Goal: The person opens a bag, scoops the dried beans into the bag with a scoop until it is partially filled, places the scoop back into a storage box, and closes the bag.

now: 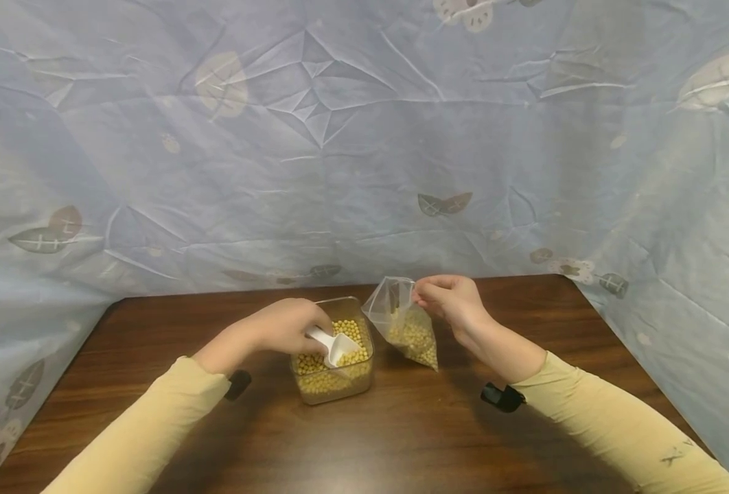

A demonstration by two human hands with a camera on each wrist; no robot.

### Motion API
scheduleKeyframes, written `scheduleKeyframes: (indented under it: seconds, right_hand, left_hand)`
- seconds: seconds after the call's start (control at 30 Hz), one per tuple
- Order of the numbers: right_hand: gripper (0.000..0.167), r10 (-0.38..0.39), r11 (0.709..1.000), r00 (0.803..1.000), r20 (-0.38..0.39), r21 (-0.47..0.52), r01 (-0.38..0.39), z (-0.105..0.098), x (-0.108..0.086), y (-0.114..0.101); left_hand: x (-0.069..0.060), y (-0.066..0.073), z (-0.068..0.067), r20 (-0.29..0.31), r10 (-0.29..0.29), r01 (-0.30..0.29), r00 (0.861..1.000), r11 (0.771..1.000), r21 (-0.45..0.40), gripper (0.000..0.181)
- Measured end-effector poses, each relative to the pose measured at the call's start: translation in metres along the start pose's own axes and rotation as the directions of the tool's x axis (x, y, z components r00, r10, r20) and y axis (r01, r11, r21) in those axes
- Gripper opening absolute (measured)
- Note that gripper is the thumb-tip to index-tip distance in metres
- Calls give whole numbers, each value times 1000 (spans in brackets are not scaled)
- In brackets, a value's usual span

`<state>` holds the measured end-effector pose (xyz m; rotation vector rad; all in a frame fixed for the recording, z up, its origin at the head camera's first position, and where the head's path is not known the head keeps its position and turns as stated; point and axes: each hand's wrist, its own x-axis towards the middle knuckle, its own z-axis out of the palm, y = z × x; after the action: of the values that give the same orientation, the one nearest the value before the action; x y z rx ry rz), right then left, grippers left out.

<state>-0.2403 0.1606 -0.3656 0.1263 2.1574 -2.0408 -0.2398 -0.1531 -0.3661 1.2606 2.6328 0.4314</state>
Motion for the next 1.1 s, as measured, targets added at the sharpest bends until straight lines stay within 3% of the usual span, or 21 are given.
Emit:
scheduleKeyframes:
  seconds: [0.2, 0.37, 0.57, 0.9, 1.1]
  right_hand:
    - [30, 9, 1000, 1000, 8, 1, -9, 1, 0, -1]
    - [30, 11, 1000, 1000, 1, 6, -11, 1, 0, -1]
    - [29, 4, 1000, 1000, -1, 13, -4, 0, 0, 0]
    - [25, 28, 998, 1000, -2, 53, -27, 0, -1, 1]
    - [24, 26, 997, 1000, 3, 66, -26, 0, 0, 2]
  left_hand:
    - [-9, 2, 1, -109, 17, -9, 994, 997, 76, 10]
    - [-17, 3, 2, -224, 36, -7, 974, 992, 128, 16]
    - [-24, 0, 5, -292, -10, 32, 956, 997, 70, 15]
    - [-33, -3, 8, -327, -37, 43, 944, 999, 12, 17]
    - [-42, -11, 13, -383, -64, 46, 921, 997, -57, 15]
